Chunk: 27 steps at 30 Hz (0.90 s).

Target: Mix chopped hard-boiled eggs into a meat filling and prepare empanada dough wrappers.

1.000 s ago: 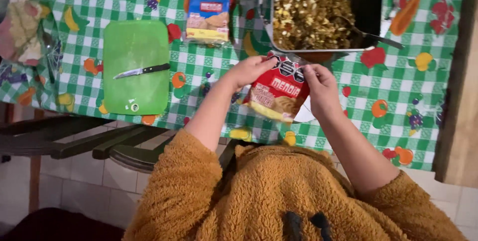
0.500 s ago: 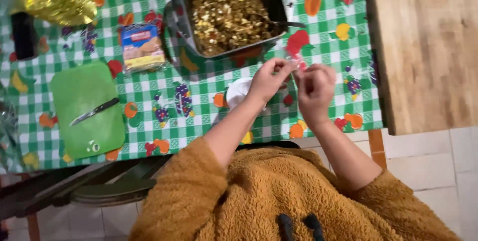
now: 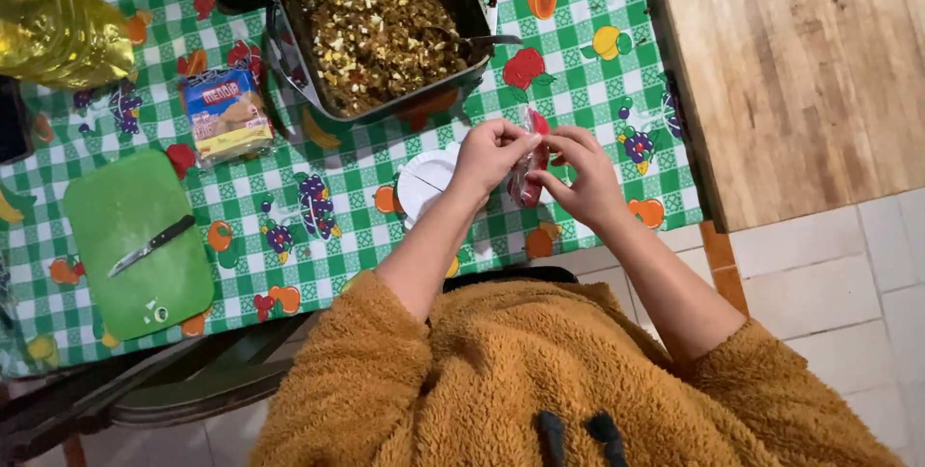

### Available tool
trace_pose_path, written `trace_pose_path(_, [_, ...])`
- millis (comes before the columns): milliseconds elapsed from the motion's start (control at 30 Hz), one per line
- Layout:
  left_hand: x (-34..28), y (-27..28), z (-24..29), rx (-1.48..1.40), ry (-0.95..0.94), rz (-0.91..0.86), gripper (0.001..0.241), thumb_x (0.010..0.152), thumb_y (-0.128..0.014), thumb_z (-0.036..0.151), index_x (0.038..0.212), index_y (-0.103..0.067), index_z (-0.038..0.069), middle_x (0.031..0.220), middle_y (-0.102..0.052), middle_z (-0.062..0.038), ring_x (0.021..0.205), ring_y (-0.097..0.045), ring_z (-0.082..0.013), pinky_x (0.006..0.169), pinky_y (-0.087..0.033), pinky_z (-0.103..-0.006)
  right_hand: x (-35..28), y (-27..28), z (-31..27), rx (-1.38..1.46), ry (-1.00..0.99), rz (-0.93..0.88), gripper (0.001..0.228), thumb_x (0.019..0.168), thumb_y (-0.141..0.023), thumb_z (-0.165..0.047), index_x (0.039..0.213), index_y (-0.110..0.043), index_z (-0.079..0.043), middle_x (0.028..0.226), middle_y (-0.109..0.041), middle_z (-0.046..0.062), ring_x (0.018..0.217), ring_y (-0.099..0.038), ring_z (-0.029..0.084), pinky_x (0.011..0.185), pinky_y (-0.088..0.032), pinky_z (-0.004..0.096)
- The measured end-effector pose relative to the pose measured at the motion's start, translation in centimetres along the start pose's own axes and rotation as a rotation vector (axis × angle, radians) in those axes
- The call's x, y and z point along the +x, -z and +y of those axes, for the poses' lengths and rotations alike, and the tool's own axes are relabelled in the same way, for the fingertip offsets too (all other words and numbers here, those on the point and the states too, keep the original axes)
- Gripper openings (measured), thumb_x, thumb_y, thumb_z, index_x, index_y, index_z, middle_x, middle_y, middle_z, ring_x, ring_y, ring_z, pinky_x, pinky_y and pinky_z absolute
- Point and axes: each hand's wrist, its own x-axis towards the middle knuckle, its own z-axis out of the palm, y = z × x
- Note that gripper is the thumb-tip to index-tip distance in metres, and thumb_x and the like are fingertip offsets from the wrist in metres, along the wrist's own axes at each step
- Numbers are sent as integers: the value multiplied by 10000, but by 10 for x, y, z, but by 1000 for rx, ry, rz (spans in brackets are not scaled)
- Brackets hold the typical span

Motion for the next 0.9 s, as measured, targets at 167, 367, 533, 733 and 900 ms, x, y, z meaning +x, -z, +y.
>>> trace_pose_path(167, [2,4,-10,-76,-9,-78,143,913,-798,140,932,-736,13,854,-734,-21,755,-655,-78,664,-541,-236,6,2,9,-125,89,-22,327,795,-852,-60,1070,-682,-10,1072,-680,141,941,-684,297,807,-573,365])
trace_pose_path(367, [-12,24,-1,-26,-23,-168,174,994,-665,140,1118,-760,63,1072,-688,-13,959,-683,-104,814,-601,-253,16,2,16,-76,56,-98,207,824,-833,-33,943,-667,-2,955,-692,121,866,-693,287,731,-579,359])
trace_pose_path(533, [-19,40,10,416,-551,-227,367,902,-720,31,1268,-710,59,1245,-644,-108,1179,-635,-227,1024,-518,-345,18,-5,23,-79,32,-119,176,849,-832,-23,925,-674,-7,923,-692,116,839,-692,275,725,-564,367])
trace_pose_path(733, [-7,46,14,499,-559,-251,223,875,-788,68,1095,-753,79,1129,-689,-78,1092,-688,-243,970,-551,-345,22,-11,26,20,23,-155,185,829,-815,-25,949,-676,-7,981,-692,112,868,-699,233,746,-582,335])
trace_pose_path(900, [-15,37,36,562,-584,-231,117,900,-722,65,1013,-689,59,1103,-695,-81,1046,-697,-263,920,-570,-351,23,-8,27,24,-25,-191,191,856,-817,-48,953,-658,-7,954,-673,105,811,-675,218,720,-560,335])
